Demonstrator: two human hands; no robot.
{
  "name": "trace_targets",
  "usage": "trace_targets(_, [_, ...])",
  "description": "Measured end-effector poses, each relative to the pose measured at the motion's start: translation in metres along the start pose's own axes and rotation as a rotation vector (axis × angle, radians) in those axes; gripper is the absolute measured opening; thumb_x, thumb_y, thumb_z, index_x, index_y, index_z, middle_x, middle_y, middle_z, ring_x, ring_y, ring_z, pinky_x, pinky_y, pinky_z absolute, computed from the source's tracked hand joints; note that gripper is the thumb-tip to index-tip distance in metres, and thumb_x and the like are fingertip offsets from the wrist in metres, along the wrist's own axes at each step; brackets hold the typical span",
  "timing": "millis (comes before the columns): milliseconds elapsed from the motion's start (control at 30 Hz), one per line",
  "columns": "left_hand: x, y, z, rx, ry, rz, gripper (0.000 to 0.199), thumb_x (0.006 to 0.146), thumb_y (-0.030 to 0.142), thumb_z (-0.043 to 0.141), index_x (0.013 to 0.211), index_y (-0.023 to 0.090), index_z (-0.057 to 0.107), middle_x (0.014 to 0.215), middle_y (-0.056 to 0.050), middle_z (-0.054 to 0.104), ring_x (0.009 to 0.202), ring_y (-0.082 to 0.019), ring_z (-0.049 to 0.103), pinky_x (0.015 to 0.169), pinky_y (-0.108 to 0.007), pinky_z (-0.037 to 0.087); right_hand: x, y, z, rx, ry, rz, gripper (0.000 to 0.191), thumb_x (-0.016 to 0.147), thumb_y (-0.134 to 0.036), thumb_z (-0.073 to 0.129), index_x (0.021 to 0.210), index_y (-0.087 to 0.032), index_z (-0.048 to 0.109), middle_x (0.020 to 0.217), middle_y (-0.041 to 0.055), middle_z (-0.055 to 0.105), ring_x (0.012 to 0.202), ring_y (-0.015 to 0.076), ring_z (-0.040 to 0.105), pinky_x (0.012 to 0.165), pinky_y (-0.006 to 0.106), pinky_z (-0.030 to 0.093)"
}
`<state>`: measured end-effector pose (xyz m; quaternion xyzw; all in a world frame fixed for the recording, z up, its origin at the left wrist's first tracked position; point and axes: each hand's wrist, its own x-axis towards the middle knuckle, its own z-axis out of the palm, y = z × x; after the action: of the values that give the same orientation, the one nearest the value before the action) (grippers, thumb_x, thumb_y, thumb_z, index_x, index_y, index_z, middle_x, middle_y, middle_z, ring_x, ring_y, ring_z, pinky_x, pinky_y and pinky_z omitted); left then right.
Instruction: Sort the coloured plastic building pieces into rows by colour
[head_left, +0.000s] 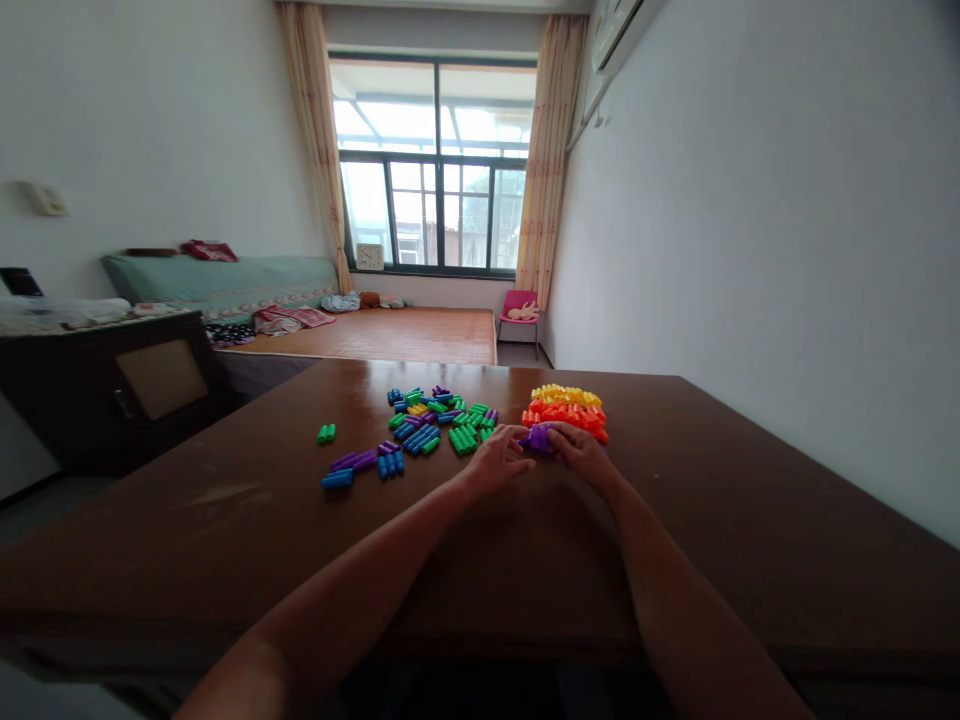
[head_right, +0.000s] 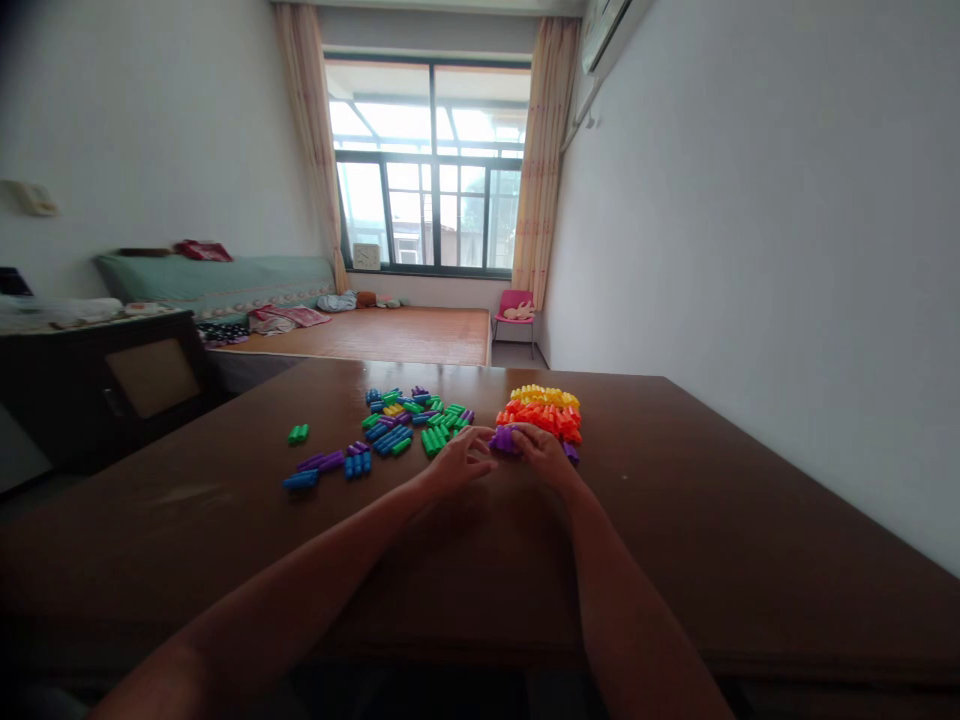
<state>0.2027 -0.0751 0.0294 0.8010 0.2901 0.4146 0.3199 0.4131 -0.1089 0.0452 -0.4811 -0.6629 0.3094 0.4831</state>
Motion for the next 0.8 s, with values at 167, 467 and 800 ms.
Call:
trace_targets(167, [-0.008,-0.016,-0.008,0.076,0.019,-0.013,0.028,0.08,0.019,0.061,0.108,0.021,0.062,0.11,-0.006,0.056,0.09,-0.014,0.061,0.07,-0.026,0.057,0.005,0.035,-0.049,-0.013,0.534,0.202,0.045,0.077,-0.055,0.06,0.104,-0.018,0.062,0.091,0.0097,0.071,0.074,0.0212,0.066,0.06,0.031,0.053])
trace_targets(467, [-0.01,-0.016,-0.013,0.086,0.033,-0.02,0.022,0.081,0.016,0.056,0.101,0.018,0.065,0.109,-0.007,0.059,0.087,-0.014,0.062,0.071,-0.026,0.056,0.003,0.087,-0.073,-0.354,0.62,0.28,0.036,0.071,-0.048,0.058,0.079,-0.016,0.071,0.071,0.0078,0.071,0.065,0.0192,0.063,0.058,0.027,0.046])
trace_targets(800, [-0.011,-0.019,-0.011,0.112,0.011,-0.016,0.022,0.082,0.015,0.053,0.1,0.018,0.066,0.105,-0.007,0.059,0.086,-0.014,0.062,0.072,-0.026,0.056,0.001,0.078,-0.073,-0.734,0.628,0.329,0.04,0.084,-0.05,0.047,0.076,-0.019,0.071,0.07,0.0082,0.069,0.062,0.0178,0.059,0.056,0.026,0.037])
